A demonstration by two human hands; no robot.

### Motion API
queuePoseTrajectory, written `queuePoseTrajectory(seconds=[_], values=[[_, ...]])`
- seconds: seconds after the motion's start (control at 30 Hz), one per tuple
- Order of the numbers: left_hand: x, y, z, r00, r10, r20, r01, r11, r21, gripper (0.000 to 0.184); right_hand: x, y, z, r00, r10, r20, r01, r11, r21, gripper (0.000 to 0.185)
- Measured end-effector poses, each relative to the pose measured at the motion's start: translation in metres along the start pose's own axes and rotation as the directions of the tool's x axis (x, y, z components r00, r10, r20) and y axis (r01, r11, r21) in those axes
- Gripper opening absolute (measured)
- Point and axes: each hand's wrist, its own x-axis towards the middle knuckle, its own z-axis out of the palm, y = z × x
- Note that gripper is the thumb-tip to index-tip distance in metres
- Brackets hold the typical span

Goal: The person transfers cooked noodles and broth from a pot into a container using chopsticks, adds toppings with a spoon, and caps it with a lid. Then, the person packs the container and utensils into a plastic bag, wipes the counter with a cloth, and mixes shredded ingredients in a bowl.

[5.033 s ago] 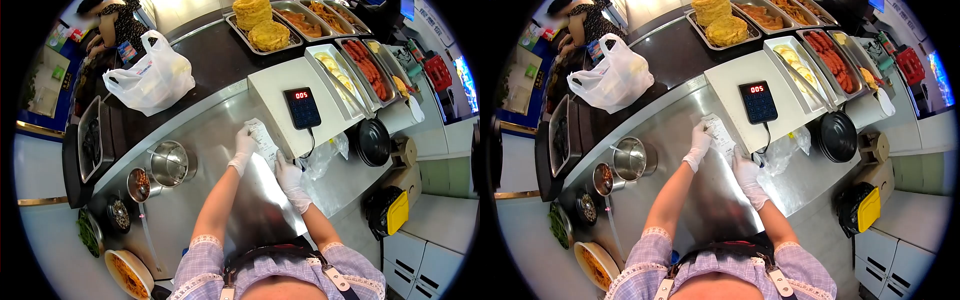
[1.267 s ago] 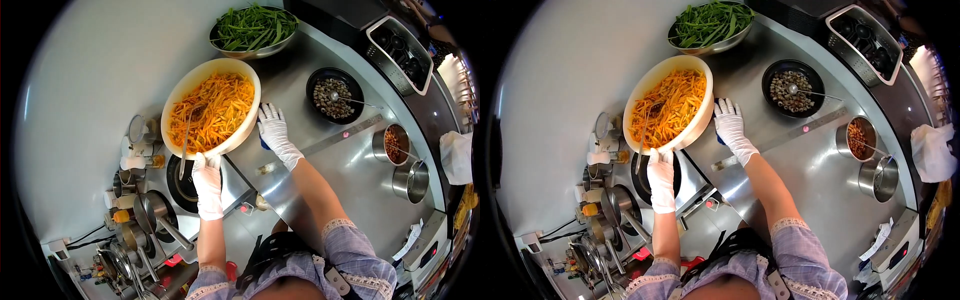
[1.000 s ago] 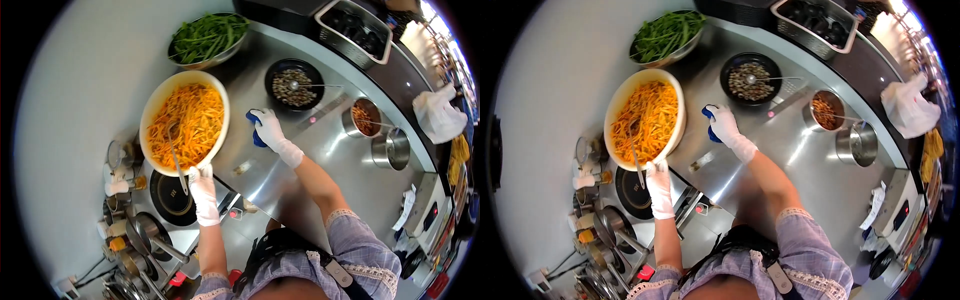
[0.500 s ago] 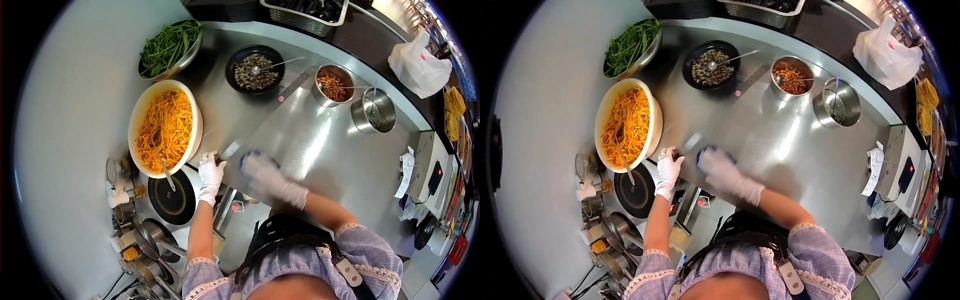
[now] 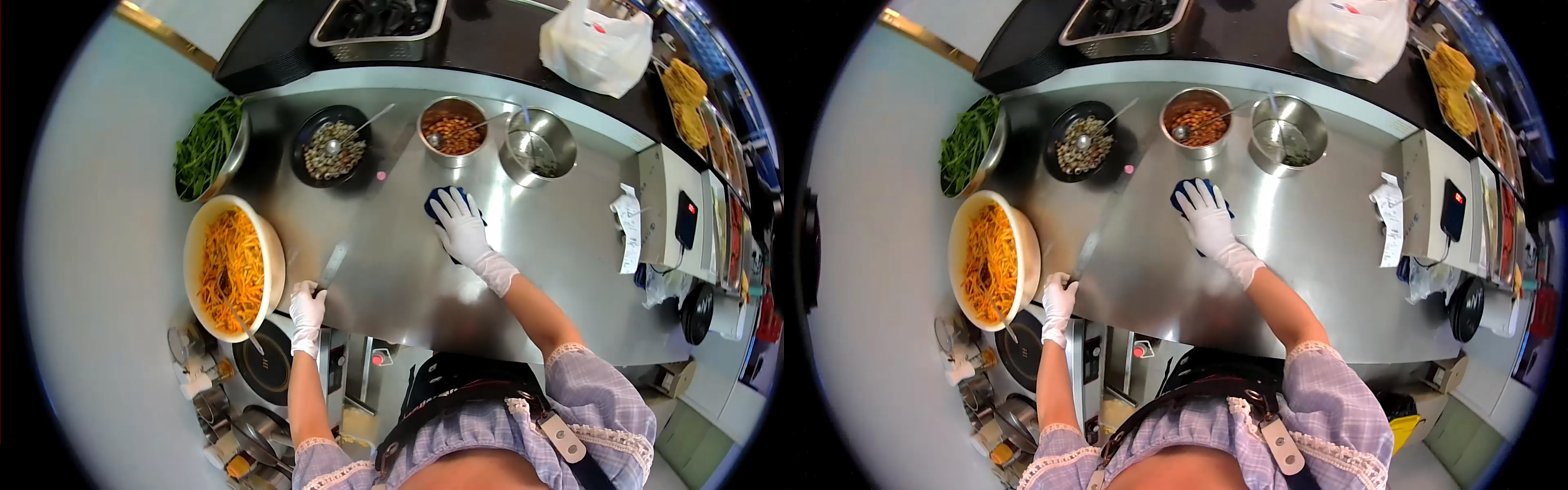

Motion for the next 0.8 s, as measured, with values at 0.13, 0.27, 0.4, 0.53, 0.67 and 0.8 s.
queuePoseTrajectory(seconds=[0.13, 0.27, 0.4, 0.53, 0.67, 0.8], values=[[0.012, 0.003, 0.006, 0.995, 0.060, -0.075, -0.056, 0.997, 0.051, 0.024, -0.009, 0.044, -0.007, 0.947, 0.244, -0.211, -0.272, 0.955, -0.115, 0.053], [0.016, 0.031, 0.011, 0.951, 0.192, -0.243, -0.127, 0.957, 0.259, 0.030, -0.025, 0.049, -0.005, 0.906, 0.329, -0.268, -0.364, 0.927, -0.093, 0.051], [0.035, 0.124, 0.031, 0.981, 0.106, -0.164, -0.149, 0.949, -0.276, 0.026, -0.076, -0.023, -0.029, 0.985, -0.175, 0.011, 0.175, 0.985, 0.016, 0.045], [0.041, 0.217, 0.055, 0.947, 0.321, -0.034, -0.298, 0.830, -0.471, 0.025, -0.123, 0.012, -0.030, 0.994, -0.106, -0.040, 0.111, 0.983, 0.143, 0.037], [0.046, 0.310, 0.065, 0.869, 0.207, 0.450, 0.252, 0.596, -0.763, 0.031, -0.136, 0.088, -0.059, 0.875, 0.338, -0.347, -0.174, 0.888, 0.425, 0.042], [0.059, 0.399, 0.082, 0.879, 0.055, 0.474, 0.433, 0.323, -0.841, 0.037, -0.123, 0.150, -0.130, 0.738, 0.644, -0.199, -0.288, 0.568, 0.771, 0.047]])
